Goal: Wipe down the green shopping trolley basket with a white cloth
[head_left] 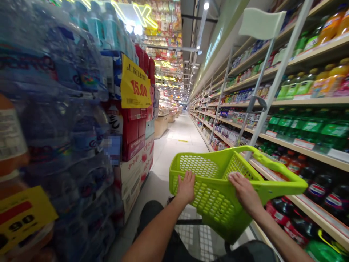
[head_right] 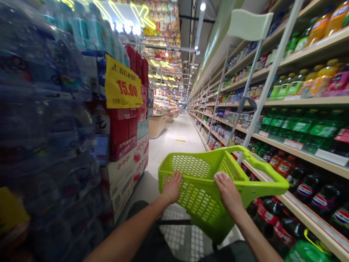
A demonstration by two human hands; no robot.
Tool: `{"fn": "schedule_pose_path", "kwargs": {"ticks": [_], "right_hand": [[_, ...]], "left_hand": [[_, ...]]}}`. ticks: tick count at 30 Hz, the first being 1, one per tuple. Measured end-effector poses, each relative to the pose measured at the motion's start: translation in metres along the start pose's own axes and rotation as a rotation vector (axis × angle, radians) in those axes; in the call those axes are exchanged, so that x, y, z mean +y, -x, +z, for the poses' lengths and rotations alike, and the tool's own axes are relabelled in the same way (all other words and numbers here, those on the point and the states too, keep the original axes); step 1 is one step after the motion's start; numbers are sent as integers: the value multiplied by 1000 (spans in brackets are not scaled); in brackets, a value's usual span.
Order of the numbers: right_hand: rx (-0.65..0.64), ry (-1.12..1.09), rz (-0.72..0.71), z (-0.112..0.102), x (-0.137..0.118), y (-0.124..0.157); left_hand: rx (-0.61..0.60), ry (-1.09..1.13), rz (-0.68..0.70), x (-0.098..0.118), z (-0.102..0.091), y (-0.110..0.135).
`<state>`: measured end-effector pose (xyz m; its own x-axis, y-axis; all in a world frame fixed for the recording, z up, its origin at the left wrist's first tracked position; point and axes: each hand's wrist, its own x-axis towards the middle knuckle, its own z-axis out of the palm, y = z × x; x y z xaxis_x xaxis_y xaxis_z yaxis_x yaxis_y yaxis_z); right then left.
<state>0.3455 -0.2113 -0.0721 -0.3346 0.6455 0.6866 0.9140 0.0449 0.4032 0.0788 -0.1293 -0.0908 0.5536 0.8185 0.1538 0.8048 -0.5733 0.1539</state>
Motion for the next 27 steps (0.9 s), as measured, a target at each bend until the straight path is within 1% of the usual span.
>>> {"fn": "schedule_pose_path", "kwargs": {"ticks": [1,4,5,6,7,8,11,12,13,14,15,18,19,20,21,22,25,26,27], "right_hand": [[-17,27,30,-4,12,1],[-20,145,205,-22,58,6],[-10,164,244,-26,65,7],[1,159,255,-26,63,6],[17,132,238,-23,53,3],[30,84,195,-17,36,0],[90,-47,26,11,-23,-14],[89,-68,-11,17,-34,-17],[87,-75,-29,20,-37,-19],[75,-71,-26,19,-32,-18],[61,-55,-1,14,-20,-15],[37,26,145,-8,30,-2],[43,46,190,-13,40,1],[53,53,218,-15,42,1],[64,43,225,-13,36,0],[72,14,208,-8,22,-3],[71,-121,60,16,-35,-18],[69,-150,17,22,-48,-21],[71,-165,-10,26,-54,-23]], "left_hand": [[-5,-2,-4,-1,0,0],[-27,-1,-30,1,0,-2],[-33,5,-36,1,1,-3],[-38,13,-40,2,1,-4],[-39,20,-40,3,2,-5],[-39,24,-40,3,3,-6],[-33,25,-32,0,5,-6],[-27,22,-28,-1,6,-6],[-20,17,-23,-2,6,-6],[-12,13,-20,-3,7,-6],[-6,11,-18,-3,7,-6],[-1,20,-33,0,8,-7],[-3,27,-40,2,8,-7],[-4,31,-47,4,8,-7],[-3,34,-49,6,8,-7],[0,36,-44,6,9,-7],[16,31,-16,5,11,-6],[23,29,-4,3,11,-6],[29,27,5,2,12,-5]]}}
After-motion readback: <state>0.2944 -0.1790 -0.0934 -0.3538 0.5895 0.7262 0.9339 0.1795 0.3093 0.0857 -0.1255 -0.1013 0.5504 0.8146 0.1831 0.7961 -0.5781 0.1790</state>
